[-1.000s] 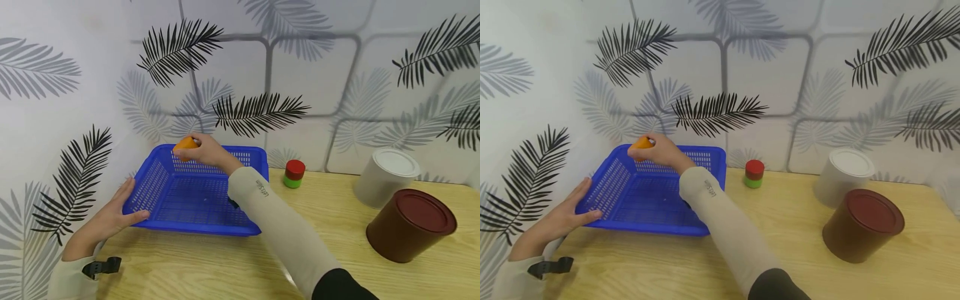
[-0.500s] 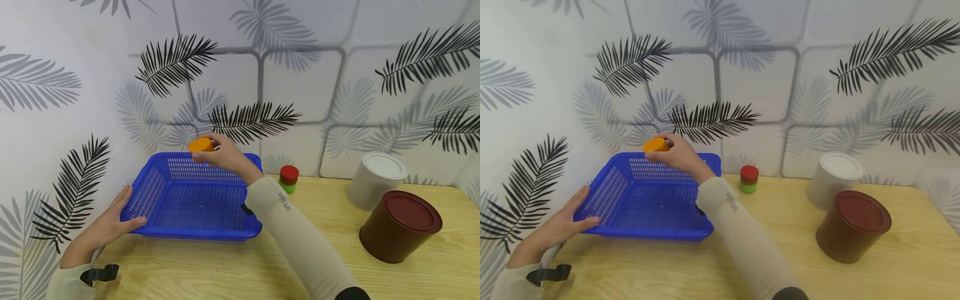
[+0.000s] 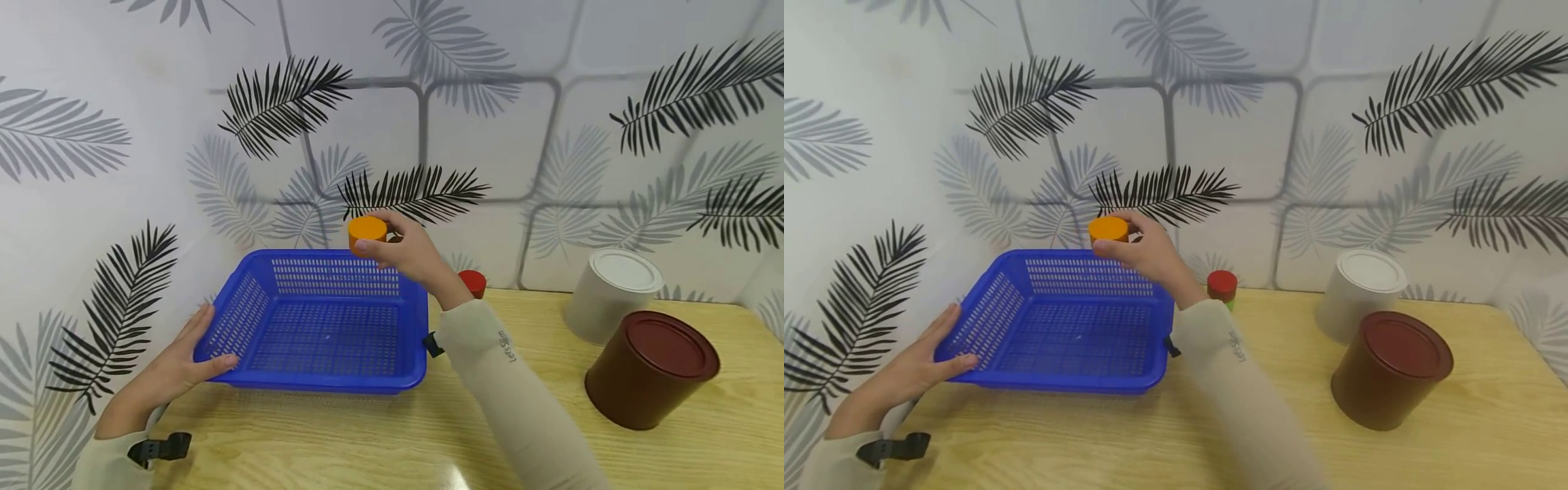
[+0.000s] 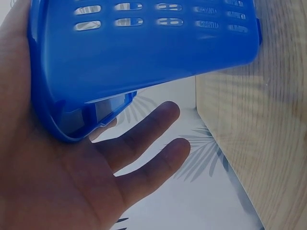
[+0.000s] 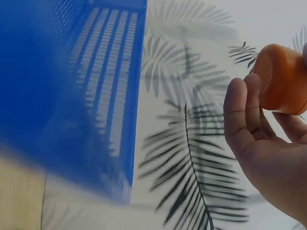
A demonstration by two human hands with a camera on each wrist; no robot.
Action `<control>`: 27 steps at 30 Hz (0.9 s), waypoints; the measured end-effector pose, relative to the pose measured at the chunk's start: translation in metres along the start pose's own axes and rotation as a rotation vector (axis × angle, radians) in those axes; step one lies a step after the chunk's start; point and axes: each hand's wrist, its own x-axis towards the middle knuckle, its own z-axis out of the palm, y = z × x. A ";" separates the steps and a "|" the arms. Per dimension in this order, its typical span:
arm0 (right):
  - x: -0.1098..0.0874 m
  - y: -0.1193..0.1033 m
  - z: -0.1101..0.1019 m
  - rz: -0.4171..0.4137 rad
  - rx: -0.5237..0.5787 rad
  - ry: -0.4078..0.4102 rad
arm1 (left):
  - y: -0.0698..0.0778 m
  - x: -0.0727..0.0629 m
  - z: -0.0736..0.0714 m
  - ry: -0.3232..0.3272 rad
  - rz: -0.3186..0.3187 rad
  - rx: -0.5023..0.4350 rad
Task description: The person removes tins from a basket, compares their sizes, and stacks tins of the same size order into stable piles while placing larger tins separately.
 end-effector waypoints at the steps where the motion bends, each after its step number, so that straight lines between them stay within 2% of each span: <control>1: -0.002 0.001 -0.002 0.003 -0.008 0.006 | 0.000 0.000 0.000 -0.001 -0.004 0.001; 6: -0.017 0.011 -0.015 0.016 -0.054 0.041 | 0.001 0.000 -0.001 0.005 0.002 0.007; 12: -0.039 0.030 -0.037 0.029 -0.060 0.094 | 0.002 -0.001 -0.001 0.005 0.009 -0.002; 20: -0.070 0.057 -0.080 0.178 -0.203 0.254 | 0.002 0.000 -0.001 -0.003 0.007 0.023; 27: -0.080 0.083 -0.107 0.234 -0.167 0.313 | 0.003 -0.002 -0.002 -0.017 -0.012 0.026</control>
